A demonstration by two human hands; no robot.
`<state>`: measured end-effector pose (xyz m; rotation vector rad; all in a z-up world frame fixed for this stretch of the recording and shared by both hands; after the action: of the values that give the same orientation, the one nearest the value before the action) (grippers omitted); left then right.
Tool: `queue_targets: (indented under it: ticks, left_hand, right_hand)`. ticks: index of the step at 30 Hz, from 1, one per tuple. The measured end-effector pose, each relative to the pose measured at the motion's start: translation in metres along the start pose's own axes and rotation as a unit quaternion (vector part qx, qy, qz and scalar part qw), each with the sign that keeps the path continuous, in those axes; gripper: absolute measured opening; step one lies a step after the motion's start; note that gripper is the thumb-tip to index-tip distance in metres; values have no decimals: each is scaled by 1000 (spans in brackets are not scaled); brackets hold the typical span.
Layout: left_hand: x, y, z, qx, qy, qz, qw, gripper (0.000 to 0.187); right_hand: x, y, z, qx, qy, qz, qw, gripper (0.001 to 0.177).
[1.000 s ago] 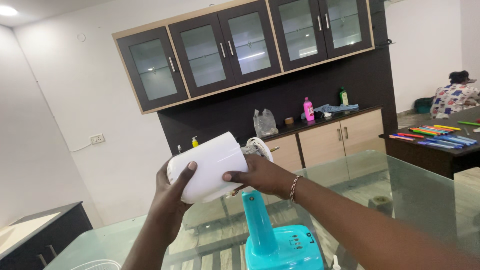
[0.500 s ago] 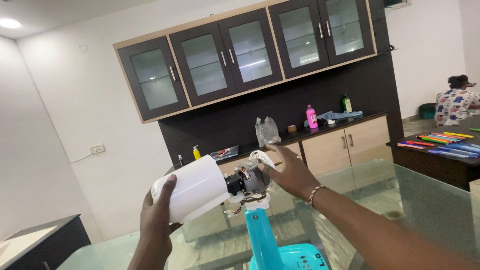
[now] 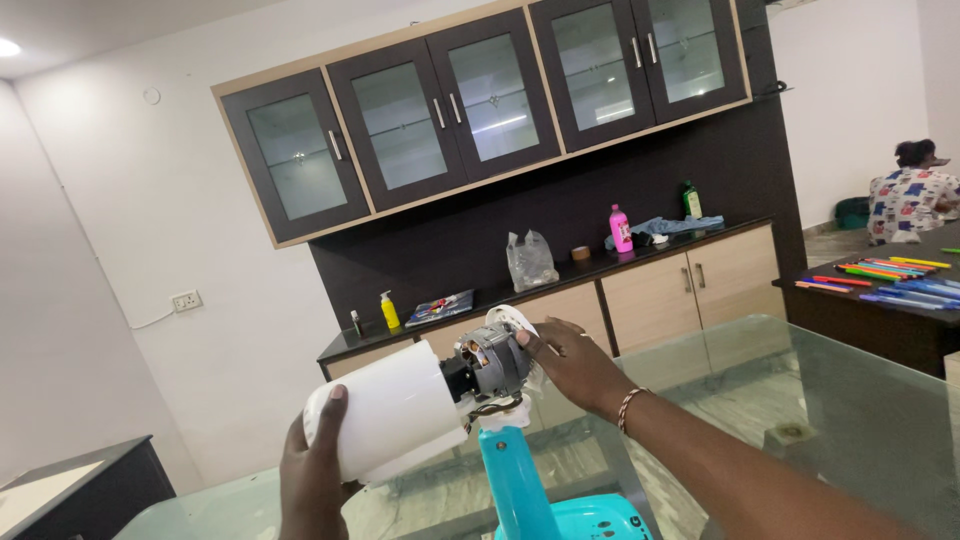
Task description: The person assembles a small electric fan by using a screwdriver to tighten screws on the motor housing and then attaching the white plastic motor cover. The person aligns and secures the components on a glass table.
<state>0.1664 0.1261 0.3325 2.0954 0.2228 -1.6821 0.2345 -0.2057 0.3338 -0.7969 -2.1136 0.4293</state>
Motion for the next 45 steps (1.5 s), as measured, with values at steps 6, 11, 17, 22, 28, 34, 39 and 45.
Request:
queue_targets:
  ticks: [6,11,17,22,28,34,39,45]
  left_hand:
    - [15,-14,3,-34,21,78,996,75]
    - [59,-41,0,-51,-65,137,987,73]
    - [114,-17,2,29,-102,258,960,75]
    - [133,3,1,-6,-114,265,957,70]
    - [139,23,17,-13,-44,357,933,72]
    - [126,57,38,-34,20,371,928,74]
    - [95,59,40,-73,78,332,937,74]
    - [33,54,49,-137,196,124,963,80]
  right_hand:
    - [17,-9,15,-27,-40,3,999,66]
    - [27,-11,24,-37,-71,-9,997,59]
    - [25,-11,20,-19,-65,17,998,59]
    - [27,-14,21,-11,-87,12,996,60]
    - [19,-8,16,15,-49,32,998,61]
    - [8,1,10,16,-39,37,998,64]
    - [3,-1,12,13,-60,29,998,65]
    - [5,-7,13,4,-24,-80,997,68]
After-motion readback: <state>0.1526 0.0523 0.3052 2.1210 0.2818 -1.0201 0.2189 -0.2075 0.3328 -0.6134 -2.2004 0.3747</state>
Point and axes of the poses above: each hand's wrist, its own z-axis away from the middle knuckle, its own y-axis out of the palm, x = y × z, the point moved 6 cm from there along -z, towards the middle knuckle, and after that the axes turned 5 degrees about z, right-handed, at the moved point
